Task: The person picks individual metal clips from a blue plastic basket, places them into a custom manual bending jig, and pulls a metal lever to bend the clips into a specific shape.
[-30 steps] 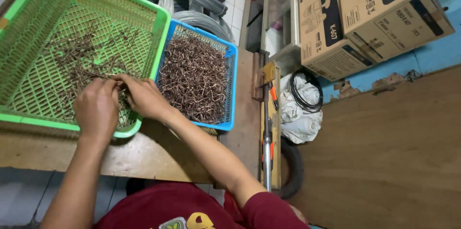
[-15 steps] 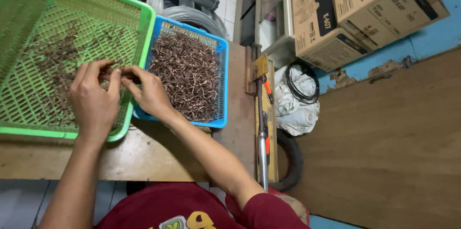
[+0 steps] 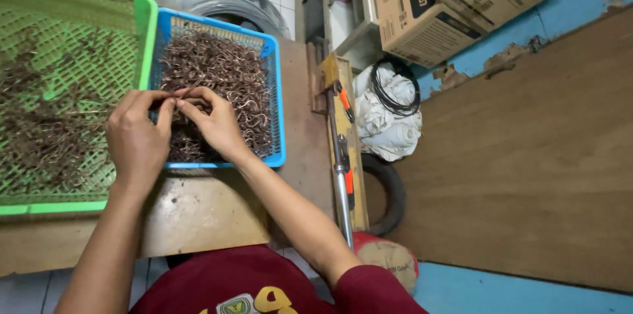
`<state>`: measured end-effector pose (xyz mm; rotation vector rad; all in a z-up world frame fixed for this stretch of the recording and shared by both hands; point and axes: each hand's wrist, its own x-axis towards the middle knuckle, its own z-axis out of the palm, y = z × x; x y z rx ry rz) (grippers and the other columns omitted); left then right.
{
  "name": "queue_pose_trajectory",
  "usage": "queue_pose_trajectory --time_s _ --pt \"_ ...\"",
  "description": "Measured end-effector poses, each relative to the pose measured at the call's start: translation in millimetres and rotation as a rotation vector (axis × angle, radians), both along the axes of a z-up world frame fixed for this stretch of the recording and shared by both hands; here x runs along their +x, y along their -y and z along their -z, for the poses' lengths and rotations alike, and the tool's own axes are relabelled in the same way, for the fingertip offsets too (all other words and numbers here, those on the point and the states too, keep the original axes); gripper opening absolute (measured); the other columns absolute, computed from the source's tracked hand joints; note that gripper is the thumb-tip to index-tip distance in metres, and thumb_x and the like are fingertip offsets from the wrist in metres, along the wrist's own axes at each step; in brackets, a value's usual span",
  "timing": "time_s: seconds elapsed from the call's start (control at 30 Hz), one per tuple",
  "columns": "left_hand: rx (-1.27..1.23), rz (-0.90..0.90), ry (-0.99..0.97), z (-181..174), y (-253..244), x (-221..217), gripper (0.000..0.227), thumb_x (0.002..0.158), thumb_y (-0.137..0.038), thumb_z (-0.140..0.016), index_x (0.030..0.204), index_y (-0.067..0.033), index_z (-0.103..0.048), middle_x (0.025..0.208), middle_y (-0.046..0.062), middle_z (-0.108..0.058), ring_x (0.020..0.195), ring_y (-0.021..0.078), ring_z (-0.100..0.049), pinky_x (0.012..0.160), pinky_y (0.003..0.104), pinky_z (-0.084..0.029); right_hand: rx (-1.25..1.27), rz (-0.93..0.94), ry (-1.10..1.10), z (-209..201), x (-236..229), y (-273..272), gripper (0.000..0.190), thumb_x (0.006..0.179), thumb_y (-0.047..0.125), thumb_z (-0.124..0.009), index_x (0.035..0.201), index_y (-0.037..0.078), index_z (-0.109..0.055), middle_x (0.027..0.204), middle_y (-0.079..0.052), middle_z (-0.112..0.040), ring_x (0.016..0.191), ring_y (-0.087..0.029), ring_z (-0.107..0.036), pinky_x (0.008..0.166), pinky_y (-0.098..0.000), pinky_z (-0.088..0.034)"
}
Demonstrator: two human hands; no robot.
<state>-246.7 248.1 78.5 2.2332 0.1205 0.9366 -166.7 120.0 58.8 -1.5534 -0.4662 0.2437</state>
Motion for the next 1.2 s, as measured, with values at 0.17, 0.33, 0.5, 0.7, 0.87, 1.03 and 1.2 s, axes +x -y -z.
queue_pose_trajectory --time_s 0.17,0.33,0.5,0.7,0.87,1.03,1.2 --pt "0.082 -0.007 -0.025 1.4 21.0 12.8 0.006 0.103 -0.005 -0.076 0.108 -0.0025 -0.077 0.101 0.016 -0.071 0.089 0.0390 -0.066 0.078 0.050 -0.050 0.055 0.019 -0.081 -4.1 4.1 26.7 0.017 0.099 0.013 -0.069 0.114 0.004 -0.068 0.112 -0.008 -0.072 0.104 -0.015 -0.069 0.096 -0.0287 -0.059" --pt "0.067 0.076 -0.041 -2.0 38.6 23.7 0.008 0.101 -0.003 -0.073 0.108 0.0002 -0.076 0.102 0.018 -0.072 0.089 0.0400 -0.066 0.079 0.051 -0.049 0.059 0.065 -0.077 0.0 10.3 50.1 0.015 0.099 0.010 -0.069 0.113 0.004 -0.068 0.110 -0.007 -0.072 0.104 -0.014 -0.069 0.101 -0.0282 -0.058" --pt "0.152 0.124 -0.060 1.2 59.1 35.3 0.007 0.100 -0.005 -0.071 0.106 -0.0006 -0.074 0.099 0.017 -0.069 0.090 0.0402 -0.065 0.078 0.051 -0.046 0.074 0.152 -0.067 16.2 19.3 74.5 0.010 0.097 0.013 -0.072 0.105 0.007 -0.070 0.120 -0.010 -0.073 0.110 -0.014 -0.068 0.100 -0.0258 -0.056" --pt "0.161 0.159 -0.039 0.0 89.0 46.9 0.014 0.098 -0.008 -0.074 0.112 -0.0041 -0.075 0.107 0.012 -0.072 0.094 0.0360 -0.067 0.082 0.048 -0.047 0.118 0.271 -0.089 6.3 20.7 106.3 0.014 0.099 0.018 -0.072 0.105 0.005 -0.071 0.109 -0.006 -0.073 0.103 -0.013 -0.067 0.096 -0.0273 -0.056" --pt "0.187 0.226 -0.042 4.1 113.3 62.2 0.010 0.097 -0.009 -0.079 0.105 -0.0080 -0.075 0.100 0.010 -0.069 0.092 0.0339 -0.065 0.081 0.046 -0.045 0.205 0.361 -0.129 27.1 36.2 133.5 0.011 0.094 0.014 -0.076 0.100 0.006 -0.073 0.105 -0.006 -0.073 0.099 -0.010 -0.068 0.094 -0.0243 -0.057" --pt "0.220 0.245 -0.009 13.8 135.1 84.0 0.016 0.089 -0.014 -0.085 0.101 -0.0127 -0.076 0.091 0.005 -0.065 0.091 0.0279 -0.069 0.086 0.038 -0.051 0.277 0.470 -0.250 52.0 54.6 158.2 0.026 0.092 0.019 -0.086 0.105 0.001 -0.073 0.101 -0.014 -0.074 0.090 -0.014 -0.072 0.081 -0.0263 -0.061" --pt "0.227 0.273 0.007 15.8 153.9 97.1 0.011 0.093 -0.015 -0.083 0.101 -0.0140 -0.074 0.092 0.004 -0.064 0.090 0.0264 -0.067 0.086 0.037 -0.050 0.192 0.487 -0.281 50.3 60.1 177.0 0.026 0.090 0.024 -0.086 0.105 0.007 -0.074 0.095 -0.006 -0.075 0.084 -0.009 -0.073 0.077 -0.0211 -0.061"
